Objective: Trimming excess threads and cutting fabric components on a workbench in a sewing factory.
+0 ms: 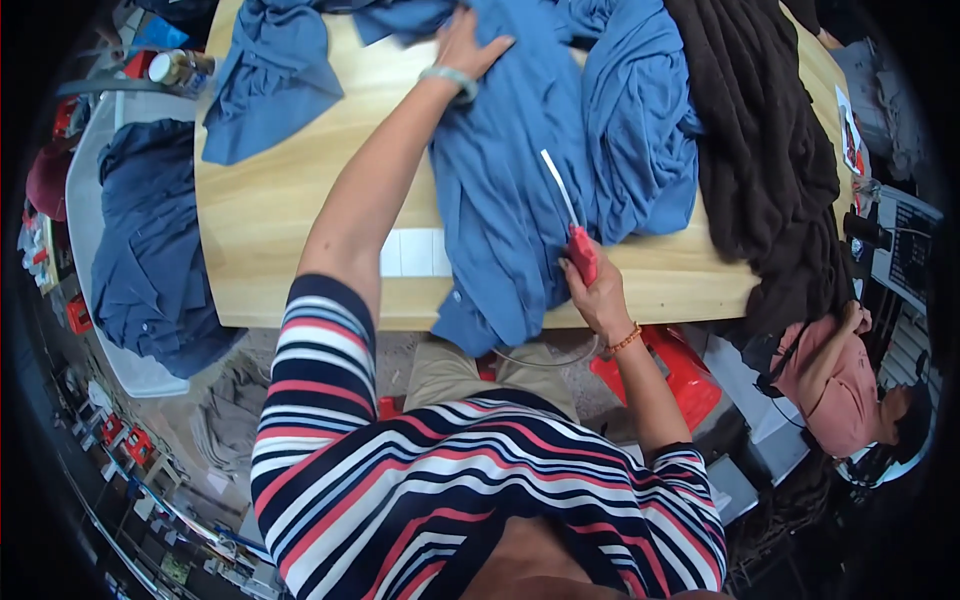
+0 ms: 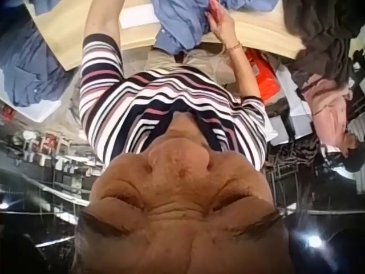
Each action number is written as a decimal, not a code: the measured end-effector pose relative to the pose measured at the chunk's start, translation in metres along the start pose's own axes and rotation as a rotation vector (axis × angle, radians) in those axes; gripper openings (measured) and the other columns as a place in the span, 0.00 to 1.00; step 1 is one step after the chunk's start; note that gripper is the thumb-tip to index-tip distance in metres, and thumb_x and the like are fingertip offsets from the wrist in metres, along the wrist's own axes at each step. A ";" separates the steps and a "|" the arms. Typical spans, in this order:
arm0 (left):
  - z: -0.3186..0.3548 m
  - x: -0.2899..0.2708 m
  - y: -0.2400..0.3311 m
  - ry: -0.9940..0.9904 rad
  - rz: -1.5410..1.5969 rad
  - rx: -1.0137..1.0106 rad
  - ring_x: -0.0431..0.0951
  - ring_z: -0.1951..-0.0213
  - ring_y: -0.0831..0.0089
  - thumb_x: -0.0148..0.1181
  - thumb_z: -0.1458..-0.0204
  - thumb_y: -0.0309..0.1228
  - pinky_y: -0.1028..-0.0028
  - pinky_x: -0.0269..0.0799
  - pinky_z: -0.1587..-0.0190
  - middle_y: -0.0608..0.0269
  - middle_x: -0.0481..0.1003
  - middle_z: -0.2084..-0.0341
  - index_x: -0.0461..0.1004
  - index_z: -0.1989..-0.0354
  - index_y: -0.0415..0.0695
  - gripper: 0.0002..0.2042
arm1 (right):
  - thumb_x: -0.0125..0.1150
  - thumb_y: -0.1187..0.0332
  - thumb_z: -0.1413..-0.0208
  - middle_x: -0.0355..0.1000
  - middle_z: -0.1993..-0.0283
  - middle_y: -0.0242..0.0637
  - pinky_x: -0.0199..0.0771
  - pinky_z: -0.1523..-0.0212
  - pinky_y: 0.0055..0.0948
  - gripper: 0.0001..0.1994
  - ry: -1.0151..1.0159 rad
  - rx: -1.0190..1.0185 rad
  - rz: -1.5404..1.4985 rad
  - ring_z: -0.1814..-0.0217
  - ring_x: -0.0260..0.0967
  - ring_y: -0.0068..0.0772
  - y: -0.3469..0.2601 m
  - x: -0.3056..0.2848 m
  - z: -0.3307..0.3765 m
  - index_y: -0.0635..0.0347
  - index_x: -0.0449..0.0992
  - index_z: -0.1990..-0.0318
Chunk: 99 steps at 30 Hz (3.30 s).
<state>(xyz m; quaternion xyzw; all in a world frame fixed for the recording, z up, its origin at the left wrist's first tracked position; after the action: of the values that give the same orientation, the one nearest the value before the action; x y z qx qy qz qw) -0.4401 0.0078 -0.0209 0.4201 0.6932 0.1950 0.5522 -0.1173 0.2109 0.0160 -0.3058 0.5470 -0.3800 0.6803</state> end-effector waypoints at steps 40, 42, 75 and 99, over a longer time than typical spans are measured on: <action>0.289 0.021 0.264 -0.291 0.098 0.001 0.67 0.53 0.54 0.73 0.68 0.45 0.61 0.63 0.52 0.51 0.65 0.52 0.62 0.40 0.40 0.44 | 0.64 0.70 0.50 0.75 0.58 0.37 0.70 0.53 0.25 0.18 0.139 0.038 0.098 0.57 0.71 0.25 0.029 -0.164 -0.090 0.66 0.74 0.52; 0.280 0.039 0.271 -0.252 0.107 -0.036 0.66 0.47 0.51 0.72 0.62 0.44 0.61 0.61 0.43 0.47 0.63 0.45 0.54 0.36 0.39 0.46 | 0.64 0.70 0.51 0.76 0.60 0.37 0.70 0.54 0.26 0.17 0.114 -0.022 0.077 0.58 0.71 0.24 0.020 -0.164 -0.085 0.66 0.74 0.53; 0.356 0.003 0.173 -0.370 0.655 -0.719 0.64 0.70 0.86 0.64 0.51 0.23 0.84 0.63 0.68 0.71 0.63 0.71 0.52 0.38 0.43 0.34 | 0.61 0.65 0.52 0.73 0.65 0.55 0.70 0.61 0.49 0.16 0.010 0.031 0.265 0.59 0.71 0.60 0.041 -0.093 -0.037 0.59 0.70 0.56; 0.314 0.032 0.074 0.310 0.437 -0.835 0.70 0.73 0.75 0.62 0.48 0.33 0.73 0.68 0.67 0.62 0.73 0.76 0.74 0.63 0.36 0.12 | 0.56 0.57 0.44 0.74 0.76 0.47 0.70 0.72 0.43 0.14 -0.554 -0.274 0.857 0.70 0.74 0.48 -0.077 -0.060 0.023 0.61 0.73 0.66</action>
<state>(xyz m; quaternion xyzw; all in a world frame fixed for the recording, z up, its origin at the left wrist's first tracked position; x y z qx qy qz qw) -0.1217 0.0151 -0.0843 0.2646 0.5256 0.6276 0.5098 -0.1152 0.2214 0.1158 -0.2297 0.4675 0.1024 0.8475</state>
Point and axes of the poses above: each hand's wrist, its own z-axis away from the middle knuckle, its own x-axis out of the palm, y = z × x, the point moved 8 cm from there along -z, towards the middle knuckle
